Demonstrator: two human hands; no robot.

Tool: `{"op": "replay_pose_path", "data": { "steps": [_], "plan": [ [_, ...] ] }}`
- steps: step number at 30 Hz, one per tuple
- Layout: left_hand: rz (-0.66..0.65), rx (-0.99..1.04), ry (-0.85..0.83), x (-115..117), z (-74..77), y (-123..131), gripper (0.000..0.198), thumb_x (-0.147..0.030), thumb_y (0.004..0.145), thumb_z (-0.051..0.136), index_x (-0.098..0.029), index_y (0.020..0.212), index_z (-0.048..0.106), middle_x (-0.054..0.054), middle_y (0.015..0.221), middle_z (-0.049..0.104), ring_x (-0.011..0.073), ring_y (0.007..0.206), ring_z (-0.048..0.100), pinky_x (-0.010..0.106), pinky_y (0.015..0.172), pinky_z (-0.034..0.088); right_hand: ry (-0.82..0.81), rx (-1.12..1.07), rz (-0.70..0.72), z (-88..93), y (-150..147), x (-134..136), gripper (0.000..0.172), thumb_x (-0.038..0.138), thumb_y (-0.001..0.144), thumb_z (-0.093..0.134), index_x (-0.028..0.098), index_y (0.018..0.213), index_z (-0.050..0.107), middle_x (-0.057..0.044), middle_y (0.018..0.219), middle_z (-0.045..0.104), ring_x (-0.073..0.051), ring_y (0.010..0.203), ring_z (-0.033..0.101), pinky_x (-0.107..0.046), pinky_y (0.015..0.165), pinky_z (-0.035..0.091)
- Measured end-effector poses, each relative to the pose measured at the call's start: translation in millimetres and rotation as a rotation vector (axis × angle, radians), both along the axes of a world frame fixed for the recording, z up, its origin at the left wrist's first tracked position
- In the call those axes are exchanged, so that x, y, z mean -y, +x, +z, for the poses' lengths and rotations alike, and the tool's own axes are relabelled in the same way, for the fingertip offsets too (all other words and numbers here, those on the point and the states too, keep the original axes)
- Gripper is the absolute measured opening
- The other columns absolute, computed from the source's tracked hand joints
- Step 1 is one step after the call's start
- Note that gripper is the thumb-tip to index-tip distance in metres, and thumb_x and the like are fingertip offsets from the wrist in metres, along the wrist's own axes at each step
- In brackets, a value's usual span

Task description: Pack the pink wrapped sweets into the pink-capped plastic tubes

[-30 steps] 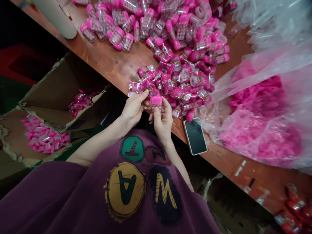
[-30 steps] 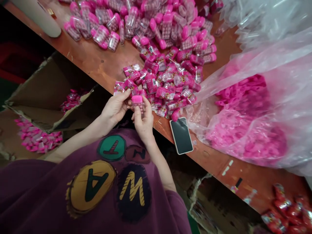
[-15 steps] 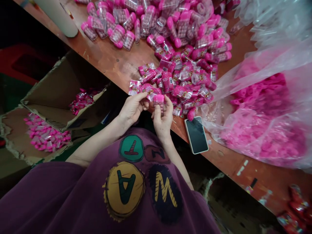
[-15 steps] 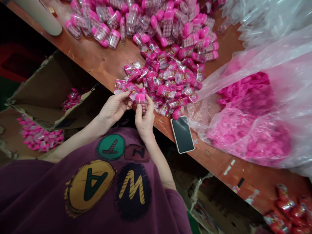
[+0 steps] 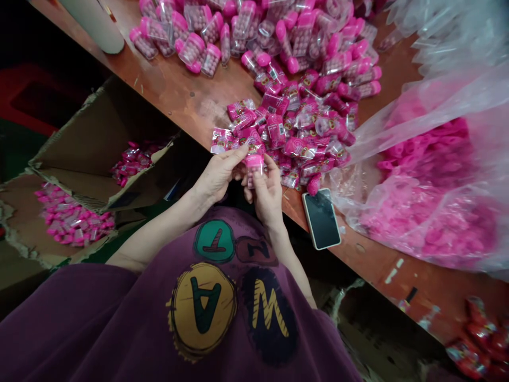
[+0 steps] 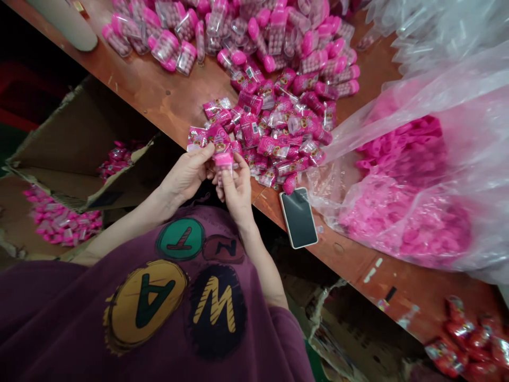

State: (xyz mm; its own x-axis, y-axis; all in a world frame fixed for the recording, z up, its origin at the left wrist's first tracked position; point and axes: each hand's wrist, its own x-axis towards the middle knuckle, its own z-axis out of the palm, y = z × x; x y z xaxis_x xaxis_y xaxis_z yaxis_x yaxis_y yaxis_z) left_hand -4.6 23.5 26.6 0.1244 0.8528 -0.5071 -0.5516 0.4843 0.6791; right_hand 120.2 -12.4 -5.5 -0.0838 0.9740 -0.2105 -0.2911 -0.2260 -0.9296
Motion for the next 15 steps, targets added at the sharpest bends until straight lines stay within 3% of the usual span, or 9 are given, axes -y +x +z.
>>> {"op": "replay_pose_path", "data": {
  "steps": [4,9,11,15],
  "plan": [
    [-0.041,0.031,0.029,0.9,-3.3,0.3,0.024,-0.032,0.080,0.087,-0.013,0.075,0.073,0.003,0.068,0.068,0.0080,0.055,0.056,0.022,0.054,0.042,0.117,0.165,-0.049,-5.4,-0.8,2.2,0.061,0.058,0.094,0.065,0.034,0.144,0.039,0.000,0.091,0.064,-0.015,0.076,0.065,-0.032,0.071,0.060],
    [-0.104,0.078,0.021,1.1,-9.1,-1.4,0.020,-0.029,0.082,0.086,-0.013,0.075,0.075,0.005,0.071,0.070,0.0095,0.060,0.061,0.022,0.057,0.043,0.221,0.383,-0.005,-3.9,11.6,-0.5,0.059,0.054,0.095,0.065,0.033,0.146,0.044,-0.005,0.107,0.065,-0.020,0.088,0.066,-0.041,0.084,0.060],
    [-0.132,0.093,0.026,0.5,-9.0,-1.8,0.022,-0.030,0.083,0.085,-0.013,0.074,0.075,0.005,0.071,0.071,0.0101,0.060,0.061,0.023,0.058,0.044,0.203,0.342,-0.001,-1.7,15.0,-2.5,0.058,0.054,0.094,0.066,0.035,0.145,0.045,-0.005,0.107,0.066,-0.019,0.085,0.065,-0.039,0.080,0.060],
    [-0.169,0.095,0.015,0.2,-7.9,-0.5,0.027,-0.033,0.082,0.085,-0.012,0.069,0.073,0.006,0.067,0.070,0.0120,0.059,0.062,0.027,0.065,0.049,0.000,0.091,0.106,-0.4,13.2,-3.9,0.056,0.062,0.097,0.057,0.037,0.144,0.042,0.002,0.081,0.060,-0.014,0.058,0.056,-0.030,0.052,0.054]
  ]
}}
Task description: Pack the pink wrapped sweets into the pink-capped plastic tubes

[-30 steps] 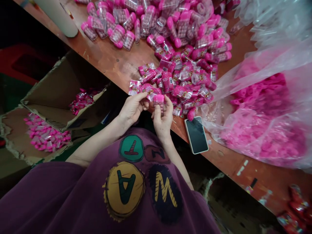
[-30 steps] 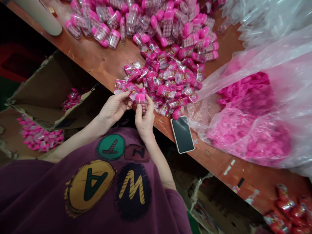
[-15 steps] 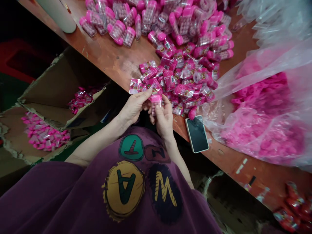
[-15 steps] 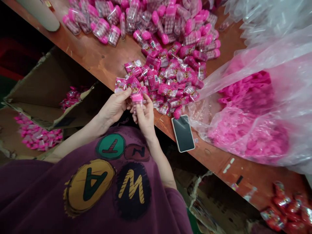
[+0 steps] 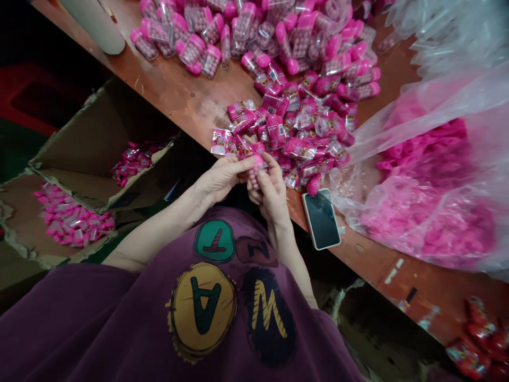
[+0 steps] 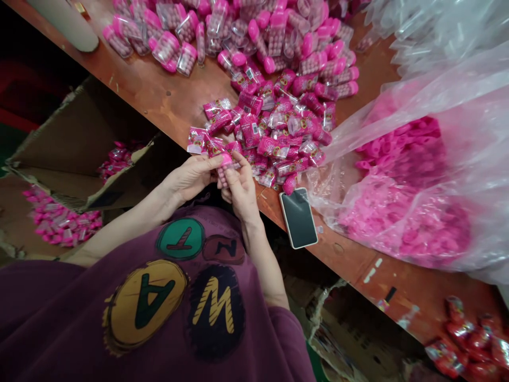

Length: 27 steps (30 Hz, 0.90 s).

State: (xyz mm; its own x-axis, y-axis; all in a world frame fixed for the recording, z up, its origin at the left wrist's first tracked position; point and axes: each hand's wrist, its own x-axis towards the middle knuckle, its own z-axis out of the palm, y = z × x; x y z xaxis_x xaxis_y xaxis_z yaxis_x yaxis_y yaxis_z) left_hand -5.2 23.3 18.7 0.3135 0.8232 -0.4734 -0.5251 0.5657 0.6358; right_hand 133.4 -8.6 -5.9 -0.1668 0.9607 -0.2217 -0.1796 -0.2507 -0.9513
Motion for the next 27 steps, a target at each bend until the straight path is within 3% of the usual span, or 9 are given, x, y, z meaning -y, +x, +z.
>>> {"op": "replay_pose_path", "data": {
  "steps": [2,4,7,11,15,20,24,27],
  "plan": [
    [0.007,-0.002,0.021,1.2,-2.0,1.5,0.027,-0.034,0.083,0.085,-0.013,0.071,0.074,0.006,0.068,0.070,0.0114,0.058,0.061,0.026,0.065,0.049,-0.004,-0.008,-0.015,-2.4,-3.5,1.0,0.055,0.063,0.097,0.055,0.036,0.143,0.043,0.002,0.081,0.060,-0.013,0.058,0.056,-0.029,0.052,0.055],
    [0.027,-0.020,0.046,3.2,-5.9,3.0,0.025,-0.036,0.083,0.084,-0.014,0.074,0.076,0.005,0.070,0.071,0.0108,0.059,0.061,0.025,0.064,0.048,0.099,0.086,-0.100,-6.3,-7.1,2.5,0.055,0.060,0.096,0.059,0.034,0.142,0.044,-0.002,0.096,0.064,-0.015,0.074,0.064,-0.033,0.068,0.061],
    [0.069,-0.100,0.062,5.7,-10.5,4.5,0.023,-0.033,0.084,0.084,-0.014,0.075,0.077,0.005,0.071,0.072,0.0103,0.061,0.061,0.024,0.063,0.046,0.203,0.198,-0.154,-12.3,-10.5,3.2,0.055,0.057,0.096,0.061,0.032,0.142,0.043,-0.006,0.112,0.065,-0.018,0.095,0.066,-0.038,0.089,0.060],
    [0.114,-0.136,-0.003,4.6,-6.1,5.2,0.026,-0.029,0.082,0.086,-0.013,0.067,0.072,0.004,0.064,0.067,0.0096,0.056,0.057,0.024,0.059,0.043,0.093,0.083,-0.094,-15.0,-11.7,0.8,0.053,0.060,0.097,0.057,0.034,0.140,0.041,-0.002,0.096,0.063,-0.017,0.081,0.064,-0.037,0.078,0.060],
    [0.154,0.004,-0.074,1.5,-0.9,7.7,0.022,-0.027,0.082,0.084,-0.014,0.071,0.070,0.002,0.066,0.065,0.0103,0.058,0.056,0.025,0.059,0.044,0.090,0.068,-0.077,-9.0,-11.9,0.7,0.060,0.061,0.094,0.062,0.035,0.143,0.039,-0.003,0.100,0.064,-0.018,0.084,0.065,-0.037,0.080,0.060],
    [0.166,0.102,-0.072,4.0,-10.1,12.1,0.020,-0.032,0.085,0.081,-0.015,0.078,0.071,0.003,0.074,0.067,0.0124,0.067,0.059,0.026,0.066,0.048,-0.027,0.004,-0.024,-3.6,-9.9,2.7,0.061,0.065,0.095,0.057,0.040,0.147,0.036,-0.002,0.099,0.063,-0.016,0.067,0.060,-0.031,0.054,0.053],
    [0.104,0.035,0.011,9.2,-14.4,13.7,0.028,-0.037,0.083,0.083,-0.015,0.073,0.071,0.003,0.072,0.066,0.0100,0.063,0.056,0.024,0.063,0.045,0.034,0.041,-0.078,-10.2,-7.0,1.1,0.062,0.061,0.095,0.060,0.040,0.148,0.036,-0.005,0.111,0.065,-0.018,0.083,0.066,-0.035,0.068,0.060],
    [0.089,-0.053,0.041,11.2,-11.8,14.2,0.031,-0.038,0.082,0.084,-0.014,0.069,0.071,0.004,0.070,0.068,0.0102,0.065,0.059,0.025,0.069,0.047,0.071,0.078,-0.095,-14.0,-4.8,-1.2,0.064,0.058,0.095,0.062,0.039,0.150,0.036,-0.005,0.109,0.066,-0.020,0.092,0.068,-0.037,0.075,0.063]
  ]
}}
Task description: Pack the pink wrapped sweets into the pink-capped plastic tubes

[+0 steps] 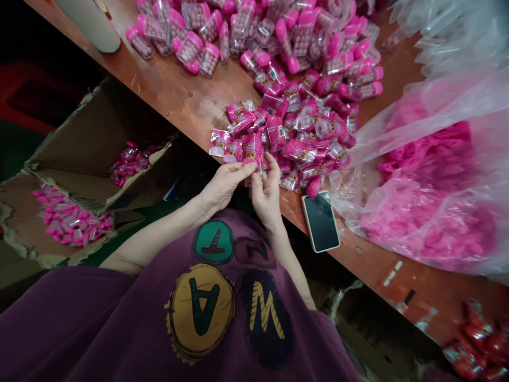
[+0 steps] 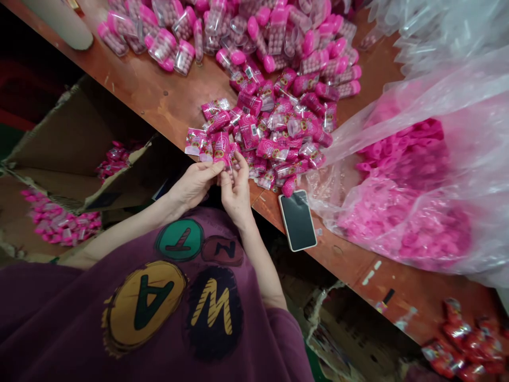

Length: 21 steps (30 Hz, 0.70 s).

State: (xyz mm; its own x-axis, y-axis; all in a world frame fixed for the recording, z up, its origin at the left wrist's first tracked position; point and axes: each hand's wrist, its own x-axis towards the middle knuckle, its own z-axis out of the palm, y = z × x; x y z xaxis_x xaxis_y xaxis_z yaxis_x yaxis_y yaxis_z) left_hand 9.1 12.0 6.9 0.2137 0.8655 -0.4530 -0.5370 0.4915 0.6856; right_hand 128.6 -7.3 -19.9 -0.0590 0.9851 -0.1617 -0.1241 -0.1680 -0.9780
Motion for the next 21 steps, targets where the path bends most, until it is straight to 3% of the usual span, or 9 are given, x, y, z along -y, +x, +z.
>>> {"op": "replay_pose_path", "data": {
  "steps": [6,10,15,21],
  "plan": [
    [0.028,-0.011,-0.042,-3.7,6.6,-7.2,0.029,-0.039,0.081,0.085,-0.014,0.072,0.072,0.003,0.070,0.068,0.0103,0.063,0.059,0.025,0.066,0.047,-0.094,-0.091,0.055,9.5,0.5,-0.1,0.060,0.058,0.097,0.060,0.038,0.148,0.037,0.000,0.088,0.064,-0.018,0.074,0.064,-0.035,0.066,0.060],
    [0.047,-0.008,-0.038,-3.7,4.6,-7.1,0.031,-0.041,0.079,0.087,-0.014,0.073,0.073,0.002,0.069,0.067,0.0097,0.061,0.057,0.025,0.065,0.047,-0.081,-0.087,0.053,7.7,-3.0,1.1,0.058,0.057,0.097,0.059,0.035,0.146,0.037,0.000,0.090,0.064,-0.015,0.071,0.062,-0.033,0.066,0.059],
    [0.155,-0.108,-0.009,4.0,-0.9,5.3,0.034,-0.039,0.079,0.086,-0.014,0.065,0.068,0.000,0.065,0.064,0.0086,0.063,0.057,0.023,0.064,0.045,0.070,0.107,-0.020,-5.3,-6.8,-0.5,0.062,0.061,0.098,0.056,0.031,0.148,0.036,-0.003,0.093,0.062,-0.016,0.073,0.061,-0.034,0.070,0.058],
    [0.084,-0.041,-0.078,-2.6,4.0,-0.1,0.037,-0.043,0.081,0.084,-0.013,0.069,0.068,0.001,0.063,0.061,0.0079,0.053,0.052,0.023,0.051,0.042,0.003,0.013,0.144,2.0,0.6,5.1,0.062,0.063,0.100,0.049,0.034,0.151,0.028,-0.003,0.102,0.065,-0.014,0.063,0.058,-0.034,0.061,0.054]
  ]
}}
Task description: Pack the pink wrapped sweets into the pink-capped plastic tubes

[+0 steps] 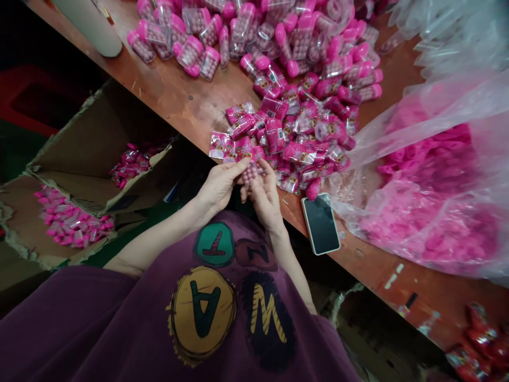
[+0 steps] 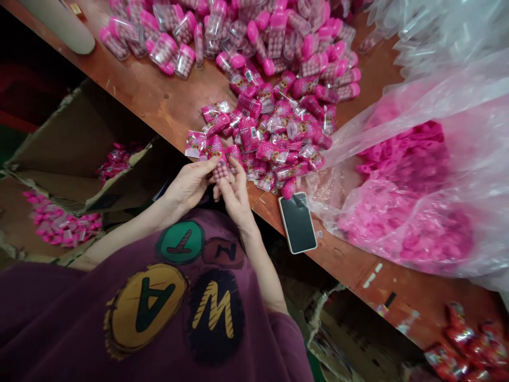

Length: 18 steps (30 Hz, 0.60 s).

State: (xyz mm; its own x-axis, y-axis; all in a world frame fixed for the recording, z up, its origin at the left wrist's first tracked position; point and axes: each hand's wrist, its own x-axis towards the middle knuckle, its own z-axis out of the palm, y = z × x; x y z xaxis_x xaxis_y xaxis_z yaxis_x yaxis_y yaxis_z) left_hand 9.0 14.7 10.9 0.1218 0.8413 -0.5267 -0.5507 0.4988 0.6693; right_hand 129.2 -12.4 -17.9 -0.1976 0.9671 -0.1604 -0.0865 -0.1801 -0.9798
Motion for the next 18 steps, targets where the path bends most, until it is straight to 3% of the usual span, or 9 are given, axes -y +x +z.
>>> {"op": "replay_pose_path", "data": {
  "steps": [3,6,12,15,18],
  "plan": [
    [-0.052,0.010,0.007,0.8,3.5,-2.4,0.038,-0.045,0.082,0.083,-0.013,0.070,0.067,0.001,0.064,0.061,0.0073,0.050,0.050,0.024,0.046,0.037,0.012,-0.018,-0.056,3.0,2.3,1.5,0.055,0.058,0.098,0.057,0.033,0.143,0.038,-0.004,0.110,0.067,-0.014,0.073,0.064,-0.033,0.071,0.057],
    [-0.064,-0.008,0.029,6.4,3.9,-0.2,0.037,-0.043,0.084,0.082,-0.013,0.068,0.066,0.000,0.063,0.059,0.0052,0.050,0.046,0.023,0.049,0.035,-0.004,-0.009,-0.128,-1.6,1.2,-1.9,0.052,0.058,0.097,0.059,0.032,0.139,0.042,-0.003,0.103,0.067,-0.016,0.082,0.068,-0.032,0.075,0.058],
    [-0.063,-0.120,0.072,15.4,5.9,3.6,0.044,-0.045,0.090,0.075,-0.016,0.062,0.059,-0.004,0.053,0.048,0.0062,0.052,0.043,0.023,0.058,0.038,-0.097,-0.063,-0.074,-9.6,-2.2,-12.3,0.052,0.064,0.092,0.063,0.029,0.127,0.048,0.004,0.080,0.061,-0.011,0.057,0.059,-0.027,0.057,0.053],
    [-0.076,-0.053,0.128,20.3,8.5,-2.1,0.038,-0.047,0.091,0.072,-0.016,0.072,0.065,0.000,0.066,0.061,0.0090,0.065,0.056,0.023,0.068,0.045,0.018,0.065,-0.081,7.7,7.6,-27.9,0.045,0.060,0.097,0.059,0.029,0.127,0.051,0.003,0.082,0.064,-0.009,0.053,0.056,-0.026,0.053,0.049],
    [-0.030,-0.126,0.047,22.4,-0.8,-17.9,0.039,-0.053,0.089,0.072,-0.015,0.082,0.071,0.004,0.074,0.070,0.0124,0.068,0.065,0.025,0.067,0.048,0.274,0.332,-0.180,35.8,30.3,-58.3,0.047,0.055,0.104,0.045,0.031,0.144,0.043,-0.001,0.087,0.068,-0.012,0.061,0.062,-0.030,0.061,0.051]
  ]
}}
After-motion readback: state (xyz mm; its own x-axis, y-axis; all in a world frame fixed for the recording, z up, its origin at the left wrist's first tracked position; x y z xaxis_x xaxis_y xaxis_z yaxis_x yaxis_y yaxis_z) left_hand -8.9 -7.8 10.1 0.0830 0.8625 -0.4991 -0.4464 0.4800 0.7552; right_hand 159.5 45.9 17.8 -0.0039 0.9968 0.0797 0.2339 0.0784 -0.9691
